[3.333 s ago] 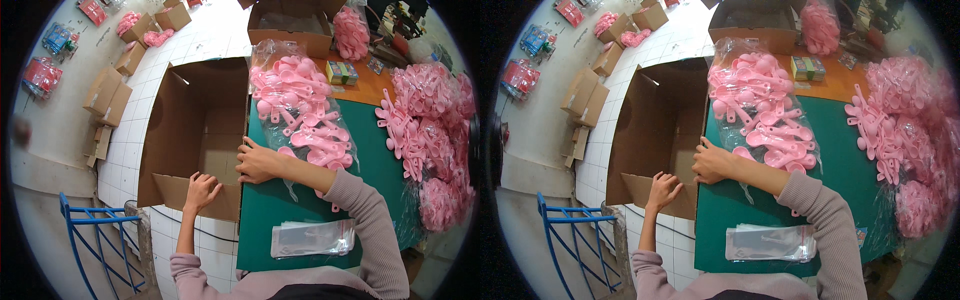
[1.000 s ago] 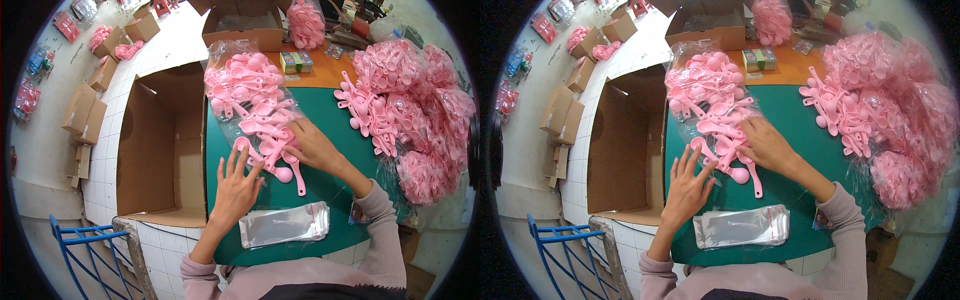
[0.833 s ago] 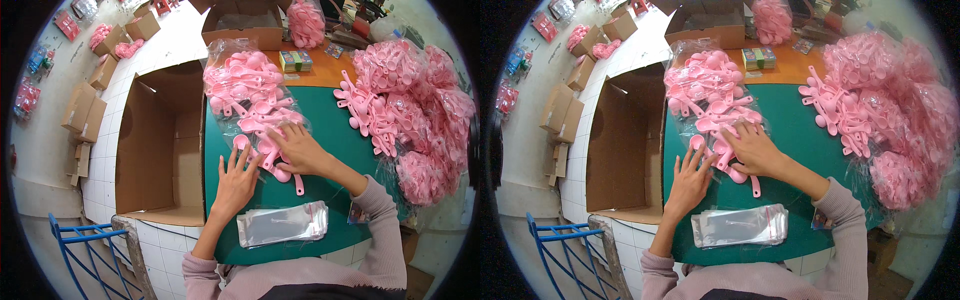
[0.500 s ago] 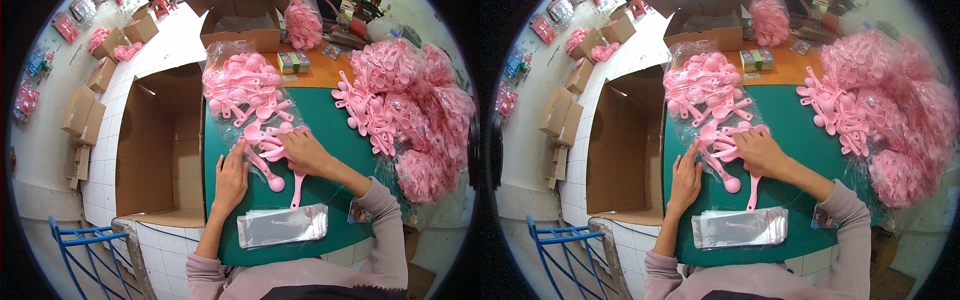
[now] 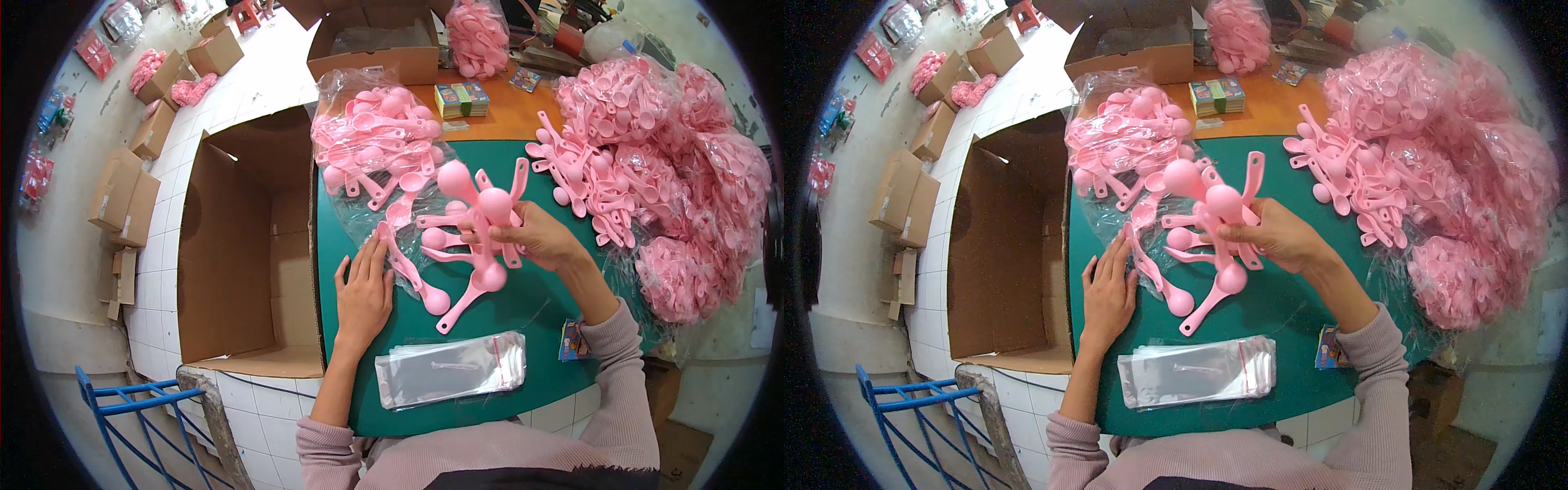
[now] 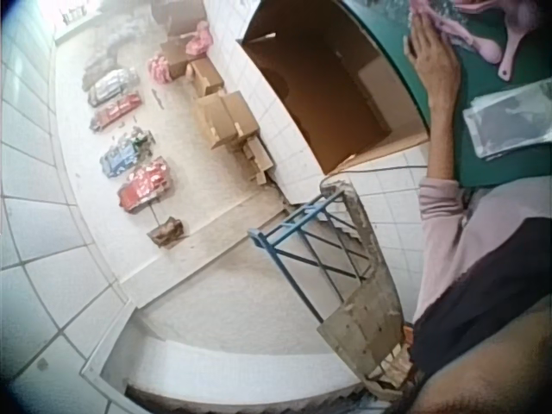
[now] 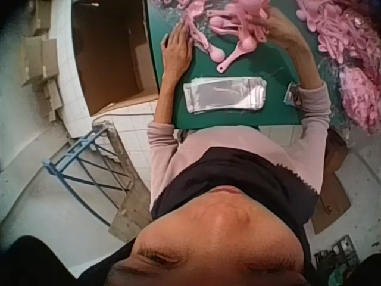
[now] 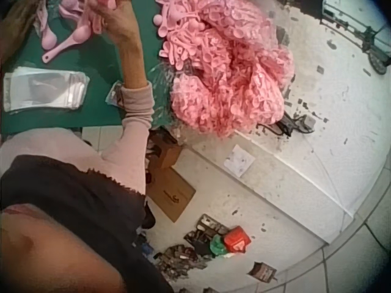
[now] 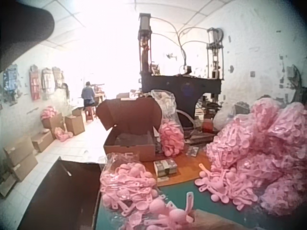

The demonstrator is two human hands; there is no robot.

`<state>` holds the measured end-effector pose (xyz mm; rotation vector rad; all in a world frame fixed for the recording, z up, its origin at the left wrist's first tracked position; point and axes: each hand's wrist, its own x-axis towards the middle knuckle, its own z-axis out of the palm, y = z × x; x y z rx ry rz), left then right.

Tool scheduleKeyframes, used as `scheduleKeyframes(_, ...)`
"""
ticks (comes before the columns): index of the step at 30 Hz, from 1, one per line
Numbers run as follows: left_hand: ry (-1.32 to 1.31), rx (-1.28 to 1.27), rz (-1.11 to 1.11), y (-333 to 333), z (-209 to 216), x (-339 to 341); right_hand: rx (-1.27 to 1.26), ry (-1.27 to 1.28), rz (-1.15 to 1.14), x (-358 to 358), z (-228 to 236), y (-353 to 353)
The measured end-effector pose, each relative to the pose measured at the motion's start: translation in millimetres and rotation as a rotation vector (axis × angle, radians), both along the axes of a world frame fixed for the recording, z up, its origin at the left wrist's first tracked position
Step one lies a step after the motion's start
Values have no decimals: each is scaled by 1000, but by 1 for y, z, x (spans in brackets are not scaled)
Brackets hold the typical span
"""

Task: The person unpacks pink plastic spoons from a clear plastic bag and places them on a green table. They repeatedly pick up spoons, separate them, and arrange them on the table. The person also handles small colorful cards and a stack of clear plastic bags.

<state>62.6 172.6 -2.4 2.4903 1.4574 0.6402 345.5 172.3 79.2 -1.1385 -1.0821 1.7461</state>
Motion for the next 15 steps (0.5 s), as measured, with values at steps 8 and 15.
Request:
scheduleKeyframes(8, 21, 2, 3, 0, 1, 0, -128, 163, -47, 5, 11, -20)
scheduleKeyframes(15, 18, -29, 4, 0, 6, 3, -69, -197, -188, 39, 23, -30)
